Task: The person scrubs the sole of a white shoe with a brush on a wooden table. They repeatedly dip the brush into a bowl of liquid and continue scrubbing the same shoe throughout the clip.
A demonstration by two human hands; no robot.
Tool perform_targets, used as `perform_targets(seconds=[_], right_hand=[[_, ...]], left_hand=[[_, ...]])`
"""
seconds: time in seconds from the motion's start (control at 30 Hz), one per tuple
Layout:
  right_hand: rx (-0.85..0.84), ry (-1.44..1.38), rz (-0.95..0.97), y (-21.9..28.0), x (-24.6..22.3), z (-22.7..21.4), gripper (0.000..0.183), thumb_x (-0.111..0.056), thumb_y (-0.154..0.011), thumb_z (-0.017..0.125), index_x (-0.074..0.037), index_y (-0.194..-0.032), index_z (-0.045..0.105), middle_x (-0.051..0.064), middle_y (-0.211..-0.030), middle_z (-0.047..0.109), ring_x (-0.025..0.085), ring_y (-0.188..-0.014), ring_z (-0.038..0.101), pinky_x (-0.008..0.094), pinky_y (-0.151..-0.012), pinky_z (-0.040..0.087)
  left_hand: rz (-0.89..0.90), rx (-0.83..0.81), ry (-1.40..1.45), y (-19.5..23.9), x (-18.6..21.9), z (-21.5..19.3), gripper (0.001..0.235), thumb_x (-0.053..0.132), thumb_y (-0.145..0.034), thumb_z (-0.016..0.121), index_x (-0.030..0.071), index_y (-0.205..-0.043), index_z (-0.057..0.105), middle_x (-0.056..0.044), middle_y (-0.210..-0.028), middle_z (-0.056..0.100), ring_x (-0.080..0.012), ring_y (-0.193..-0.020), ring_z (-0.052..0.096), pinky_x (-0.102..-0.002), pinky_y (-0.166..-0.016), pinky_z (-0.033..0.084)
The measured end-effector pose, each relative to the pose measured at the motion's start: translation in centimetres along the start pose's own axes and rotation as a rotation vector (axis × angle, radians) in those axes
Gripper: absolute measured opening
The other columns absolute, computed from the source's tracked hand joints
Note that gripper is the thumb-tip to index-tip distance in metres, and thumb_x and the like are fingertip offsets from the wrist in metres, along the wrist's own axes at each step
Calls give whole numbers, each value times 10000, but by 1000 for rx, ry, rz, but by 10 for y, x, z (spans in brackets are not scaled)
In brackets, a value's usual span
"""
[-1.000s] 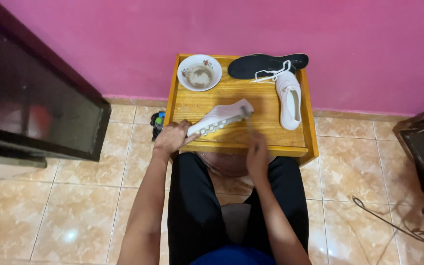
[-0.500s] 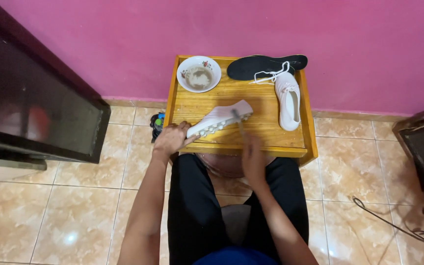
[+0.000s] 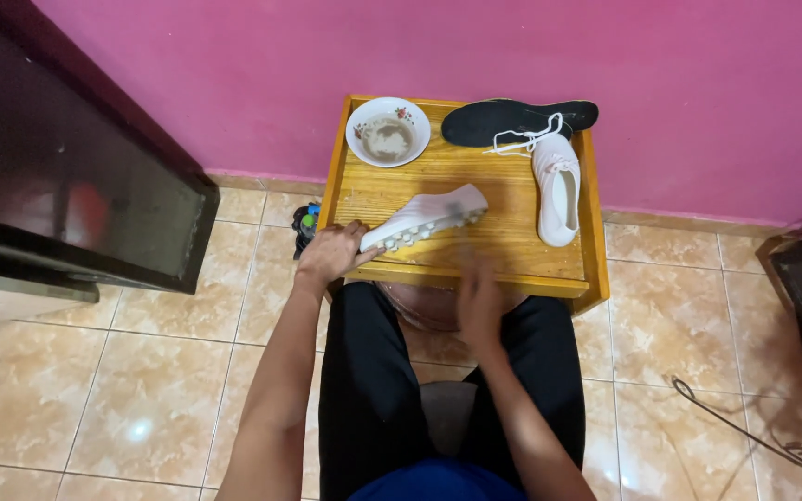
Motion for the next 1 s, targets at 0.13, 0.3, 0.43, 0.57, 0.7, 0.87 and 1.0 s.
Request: perform_targets(seconds=[0.13, 0.3, 0.43, 0.57, 0.7, 0.87, 1.0], right_hand=[[-237, 8, 64, 39, -42, 28, 329, -329, -1124, 386, -200, -1405, 498, 174, -1315, 681, 378, -1282, 600, 562, -1100, 475], [32, -75, 91, 8, 35, 13, 271, -200, -1141, 419, -132, -1391, 498, 166, -1216, 689, 378, -1219, 621, 538, -1103, 452], [-111, 71, 51, 56, -46, 38, 288, -329, -1106, 442, -179, -1315, 574, 194, -1200, 729, 390, -1207, 640, 541, -1003, 532], [-98, 40, -5, 45, -34, 42, 245, -281, -1121, 432, -175, -1311, 545, 228, -1118, 738, 437, -1098, 685, 575, -946, 549], [-158, 67, 12, 64, -65, 47, 215, -285, -1119, 425, -182, -1257, 553, 222, -1058, 756, 426, -1038, 714, 568, -907, 582], [-85, 152, -59, 57, -65, 43, 221, -286, -1103, 484, -161, -1260, 576, 273, -1007, 746, 470, -996, 710, 598, -851, 572], [-166, 142, -69, 80, -89, 55, 190, -254, -1106, 462, -165, -1228, 577, 220, -968, 762, 403, -919, 749, 515, -823, 622]], left_hand=[[-1, 4, -24, 0, 3, -6, 579, 625, -973, 520, 120, -1213, 672, -42, -1153, 708, -282, -861, 758, -401, -802, 602], [19, 28, -20, 1, 4, -5, 544, 623, -974, 518, 137, -1163, 673, -29, -1102, 699, -279, -812, 751, -389, -778, 602], [22, 30, -15, 3, 5, -7, 533, 607, -977, 528, 125, -1156, 670, -47, -1096, 702, -301, -801, 748, -410, -766, 603], [12, 33, 8, 1, -1, -10, 540, 610, -988, 507, 121, -1158, 661, -56, -1078, 693, -322, -785, 745, -433, -765, 604], [25, 11, 24, 3, 0, -3, 556, 615, -1002, 485, 110, -1158, 656, -56, -1094, 685, -333, -787, 745, -449, -768, 602], [11, 19, 6, 1, -3, -1, 556, 623, -994, 484, 116, -1148, 653, -52, -1074, 687, -328, -772, 744, -448, -763, 605], [10, -41, -12, 2, -5, 15, 583, 652, -999, 439, 128, -1158, 640, -38, -1109, 671, -337, -815, 740, -462, -780, 604]])
Point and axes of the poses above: each hand's wrist, its own y-axis away from the middle knuckle, its own z-axis out of the palm, x = y × z, the point moved 8 cm from there along -y, towards the middle knuckle
